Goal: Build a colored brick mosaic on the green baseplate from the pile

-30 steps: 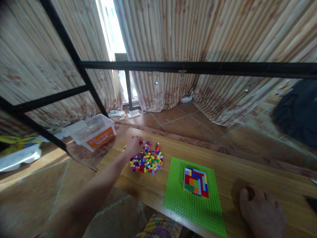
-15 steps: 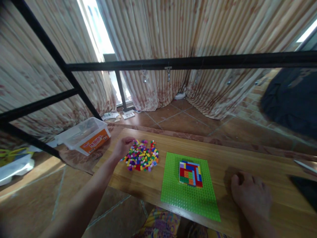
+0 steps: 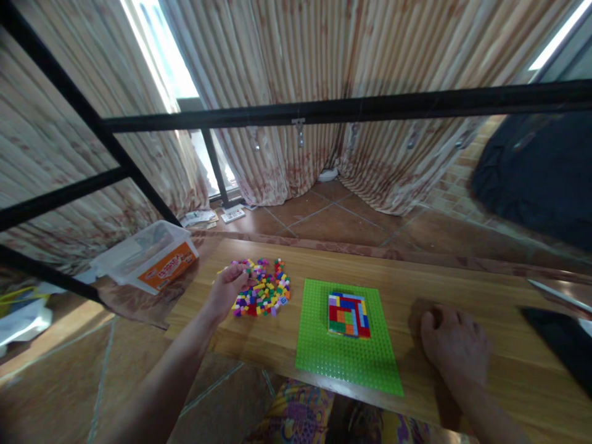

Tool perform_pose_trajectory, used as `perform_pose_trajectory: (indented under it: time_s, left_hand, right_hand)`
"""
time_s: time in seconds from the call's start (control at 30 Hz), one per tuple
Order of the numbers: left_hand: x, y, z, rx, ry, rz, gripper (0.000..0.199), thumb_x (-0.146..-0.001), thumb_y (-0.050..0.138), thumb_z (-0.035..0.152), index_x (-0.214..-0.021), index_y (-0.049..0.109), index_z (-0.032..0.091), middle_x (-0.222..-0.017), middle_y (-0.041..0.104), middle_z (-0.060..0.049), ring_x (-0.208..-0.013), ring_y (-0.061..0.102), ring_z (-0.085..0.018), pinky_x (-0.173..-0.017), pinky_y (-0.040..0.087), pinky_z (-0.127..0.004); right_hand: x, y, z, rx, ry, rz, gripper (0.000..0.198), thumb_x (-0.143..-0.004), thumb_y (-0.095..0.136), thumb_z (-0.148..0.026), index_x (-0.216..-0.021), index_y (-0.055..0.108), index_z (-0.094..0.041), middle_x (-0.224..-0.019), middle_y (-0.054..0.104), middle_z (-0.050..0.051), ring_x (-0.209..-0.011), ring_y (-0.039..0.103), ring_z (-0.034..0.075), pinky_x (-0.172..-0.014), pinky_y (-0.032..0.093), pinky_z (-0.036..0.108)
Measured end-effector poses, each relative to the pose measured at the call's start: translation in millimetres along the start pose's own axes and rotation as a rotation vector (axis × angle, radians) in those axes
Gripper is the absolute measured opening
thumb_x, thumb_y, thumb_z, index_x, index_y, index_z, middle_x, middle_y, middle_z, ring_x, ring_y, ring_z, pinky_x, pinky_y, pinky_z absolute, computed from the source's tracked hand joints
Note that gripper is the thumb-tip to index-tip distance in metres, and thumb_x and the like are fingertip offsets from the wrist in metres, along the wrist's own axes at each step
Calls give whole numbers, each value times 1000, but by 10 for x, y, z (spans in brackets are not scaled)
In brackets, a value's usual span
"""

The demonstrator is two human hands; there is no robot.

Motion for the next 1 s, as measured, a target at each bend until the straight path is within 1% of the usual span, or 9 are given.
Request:
perform_pose_trajectory:
  time_s: [0.13, 0.27, 0.47, 0.53, 0.6, 0.67, 0.8, 0.87, 1.0]
  left_hand:
    - [24, 56, -17, -31, 16, -3, 24, -69, 68, 38, -80, 60, 18, -70, 65, 0, -71, 65, -16, -68, 53, -29]
    - [49, 95, -58, -4, 11, 4, 19, -68, 68, 33, -77, 60, 19, -66, 62, 2, -67, 63, -15, -65, 55, -29]
    - [-8, 111, -165, -67, 13, -7, 14, -72, 62, 29, -82, 63, 19, -70, 64, 1, -69, 63, -16, -66, 54, -29]
    - [-40, 134, -162, -199, 70, -65, 12, -75, 60, 26, -83, 66, 20, -72, 66, 0, -71, 64, -16, -68, 54, -29]
    - [-54, 179, -112, -430, 176, -123, 15, -79, 55, 22, -84, 69, 20, -77, 70, -1, -76, 65, -17, -74, 53, -30]
    - [-50, 240, -45, -671, 266, -146, 22, -83, 51, 19, -89, 72, 21, -86, 73, -3, -83, 67, -19, -81, 51, -31]
    - [-29, 371, 26, -1063, 304, -170, 33, -86, 45, 11, -99, 73, 23, -100, 74, -6, -93, 68, -19, -89, 49, -30]
    - [-26, 412, 20, -1165, 304, -193, 38, -84, 44, 6, -105, 72, 23, -104, 74, -7, -94, 68, -19, -89, 49, -30]
    - [-41, 426, -12, -1233, 321, -211, 49, -75, 44, -2, -113, 69, 20, -106, 73, -9, -96, 67, -20, -89, 49, -30]
  right_hand:
    - [15, -3, -4, 33, 11, 3, 51, -92, 29, -43, -115, 63, -12, -108, 64, 19, -100, 58, 33, -86, 40, 41]
    - [26, -19, -15, 41, 23, 19, 51, -92, 28, -43, -116, 62, -14, -110, 63, 18, -100, 58, 33, -86, 40, 41]
    - [11, -25, -22, 31, 14, 6, 50, -93, 29, -42, -114, 63, -13, -110, 64, 19, -102, 57, 32, -86, 40, 40]
    - [13, -36, -28, 22, 13, 8, 49, -92, 29, -42, -114, 63, -13, -109, 64, 18, -102, 56, 32, -87, 40, 40]
    - [19, -50, -36, 19, 16, 4, 48, -92, 30, -42, -113, 63, -14, -108, 64, 18, -101, 57, 32, -87, 40, 40]
    - [26, -68, -50, 22, 10, 7, 48, -92, 30, -41, -112, 63, -13, -108, 64, 19, -101, 56, 32, -88, 39, 40]
    - [35, -88, -62, -3, 10, 13, 48, -92, 31, -40, -113, 63, -12, -108, 64, 20, -100, 57, 33, -85, 40, 43]
    - [36, -87, -56, -19, 15, 23, 48, -91, 32, -41, -112, 64, -11, -107, 64, 21, -97, 58, 35, -82, 41, 44]
    - [32, -71, -44, -28, -7, 55, 48, -90, 34, -41, -111, 64, -11, -106, 64, 22, -96, 59, 36, -80, 42, 45]
Point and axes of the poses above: each hand's wrist, its own x-axis away from the middle knuckle, its own y-axis out of the palm, z = x × y, the point moved 4 cm from there along -x, towards the middle knuckle
